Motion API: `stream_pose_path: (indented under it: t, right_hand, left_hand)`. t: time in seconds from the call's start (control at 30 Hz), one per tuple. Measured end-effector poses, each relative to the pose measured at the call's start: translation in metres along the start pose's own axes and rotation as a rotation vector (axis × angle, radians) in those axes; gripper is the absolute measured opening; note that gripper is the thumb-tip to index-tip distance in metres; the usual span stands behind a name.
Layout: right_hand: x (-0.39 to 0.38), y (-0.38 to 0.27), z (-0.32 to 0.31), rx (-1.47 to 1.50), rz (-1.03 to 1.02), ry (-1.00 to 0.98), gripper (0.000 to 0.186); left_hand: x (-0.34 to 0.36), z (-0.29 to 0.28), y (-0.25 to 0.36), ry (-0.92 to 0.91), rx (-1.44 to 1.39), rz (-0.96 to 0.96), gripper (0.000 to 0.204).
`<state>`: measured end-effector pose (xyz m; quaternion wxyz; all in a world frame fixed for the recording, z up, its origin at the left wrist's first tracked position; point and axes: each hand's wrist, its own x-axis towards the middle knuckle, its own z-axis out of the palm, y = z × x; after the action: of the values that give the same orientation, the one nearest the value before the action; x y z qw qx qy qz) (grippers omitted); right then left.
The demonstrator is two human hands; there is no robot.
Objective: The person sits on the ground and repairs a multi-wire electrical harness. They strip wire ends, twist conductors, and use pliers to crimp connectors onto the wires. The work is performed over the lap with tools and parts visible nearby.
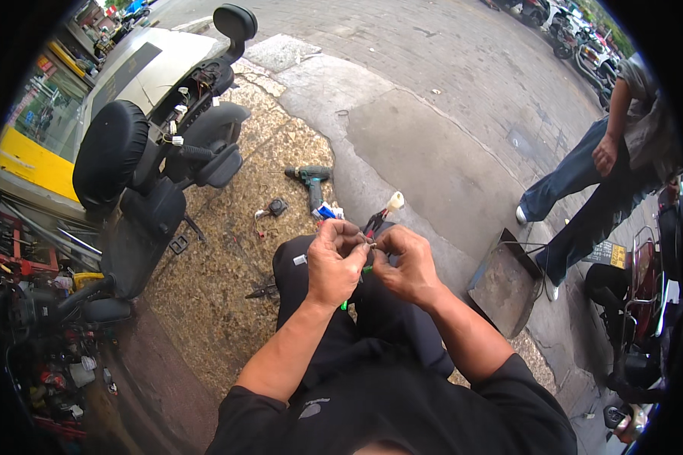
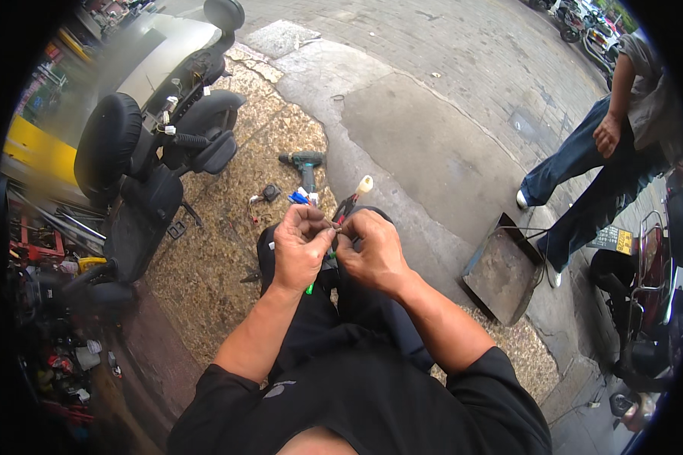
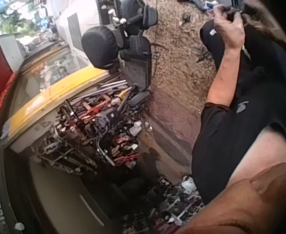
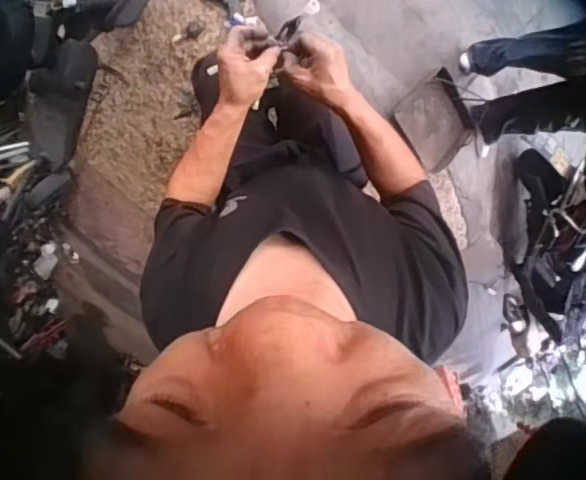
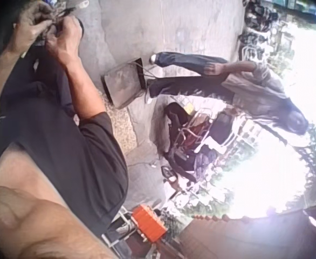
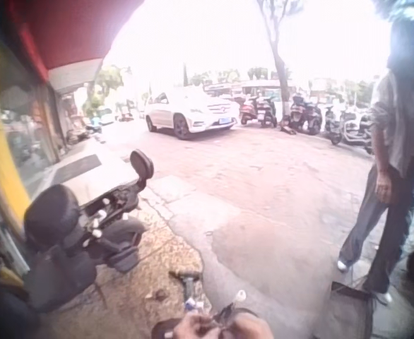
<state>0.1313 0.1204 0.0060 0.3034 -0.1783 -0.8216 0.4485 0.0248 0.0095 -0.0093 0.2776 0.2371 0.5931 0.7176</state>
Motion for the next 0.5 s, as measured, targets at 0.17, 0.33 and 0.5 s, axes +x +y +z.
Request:
stream_pose_path:
  t: [0.17, 0.33, 0.5]
  right_hand:
    - [-0.001, -0.003, 0.001, 0.009, 0.073, 0.002, 0.009]
    - [-0.001, 0.0, -0.003, -0.02, 0.095, -0.026, 0.008]
    - [-0.001, 0.002, -0.004, 0.002, 0.107, -0.018, 0.007]
  left_hand:
    - [-0.002, 0.003, 0.0, 0.036, 0.16, 0.083, 0.028]
    - [0.002, -0.005, 0.008, -0.091, -0.043, -0.091, 0.033]
    - [0.003, -0.008, 0.013, -0.113, -0.046, -0.187, 0.035]
